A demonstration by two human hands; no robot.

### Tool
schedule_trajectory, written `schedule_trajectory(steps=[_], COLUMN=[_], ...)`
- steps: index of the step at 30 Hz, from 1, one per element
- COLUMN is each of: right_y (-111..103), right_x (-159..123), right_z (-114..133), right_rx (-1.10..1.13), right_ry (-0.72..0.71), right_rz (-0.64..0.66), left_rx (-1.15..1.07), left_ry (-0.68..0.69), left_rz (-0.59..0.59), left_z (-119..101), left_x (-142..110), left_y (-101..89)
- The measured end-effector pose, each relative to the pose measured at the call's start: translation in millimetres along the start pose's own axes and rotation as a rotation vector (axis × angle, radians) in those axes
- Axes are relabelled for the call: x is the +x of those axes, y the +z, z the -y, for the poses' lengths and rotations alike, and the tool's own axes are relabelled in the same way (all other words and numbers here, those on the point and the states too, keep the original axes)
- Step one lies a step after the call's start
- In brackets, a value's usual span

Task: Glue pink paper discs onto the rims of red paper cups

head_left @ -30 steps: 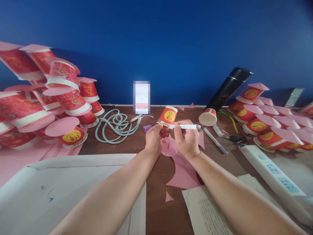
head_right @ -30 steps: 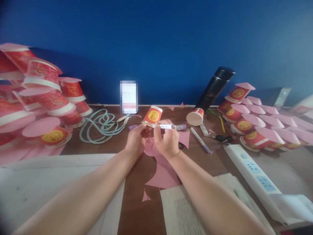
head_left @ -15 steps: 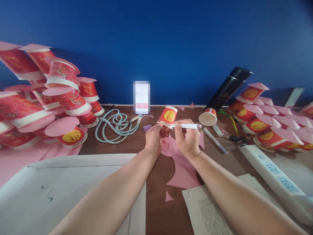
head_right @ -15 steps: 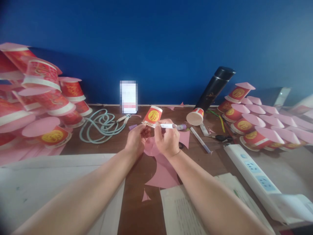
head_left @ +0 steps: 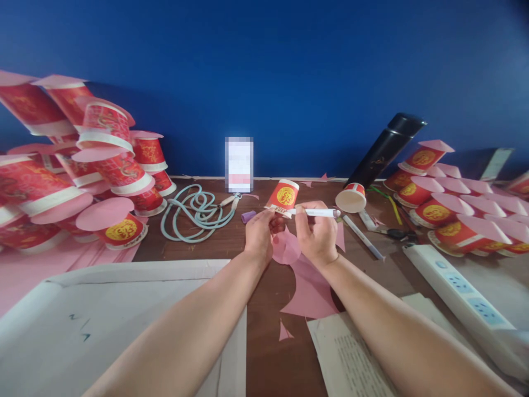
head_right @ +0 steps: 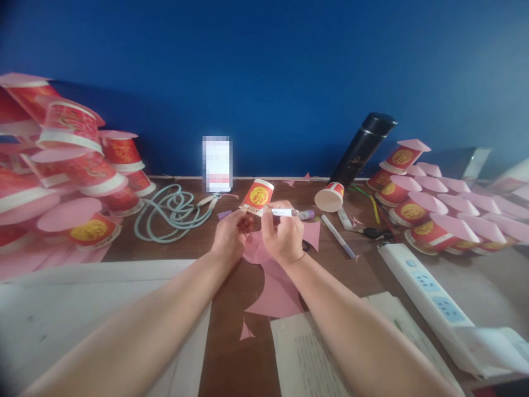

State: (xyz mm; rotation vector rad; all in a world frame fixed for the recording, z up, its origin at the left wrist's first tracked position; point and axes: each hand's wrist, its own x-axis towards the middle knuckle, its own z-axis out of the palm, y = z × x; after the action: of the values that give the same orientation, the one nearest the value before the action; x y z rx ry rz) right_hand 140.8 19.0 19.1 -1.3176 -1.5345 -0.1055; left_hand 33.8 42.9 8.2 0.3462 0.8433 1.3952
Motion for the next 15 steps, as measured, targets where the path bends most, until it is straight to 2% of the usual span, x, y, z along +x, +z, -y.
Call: schedule_trajectory(steps=[15], right_y=[-0.1], right_x=[-0.1], right_z=[0.2], right_rx=[-0.002], right_ry=[-0.004], right_rz=[0.003], left_rx=[-0.014], left_ry=[-0.008], left_rz=[-0.013], left_z=[0.1], left_x=[0.8], left_y=[0.0])
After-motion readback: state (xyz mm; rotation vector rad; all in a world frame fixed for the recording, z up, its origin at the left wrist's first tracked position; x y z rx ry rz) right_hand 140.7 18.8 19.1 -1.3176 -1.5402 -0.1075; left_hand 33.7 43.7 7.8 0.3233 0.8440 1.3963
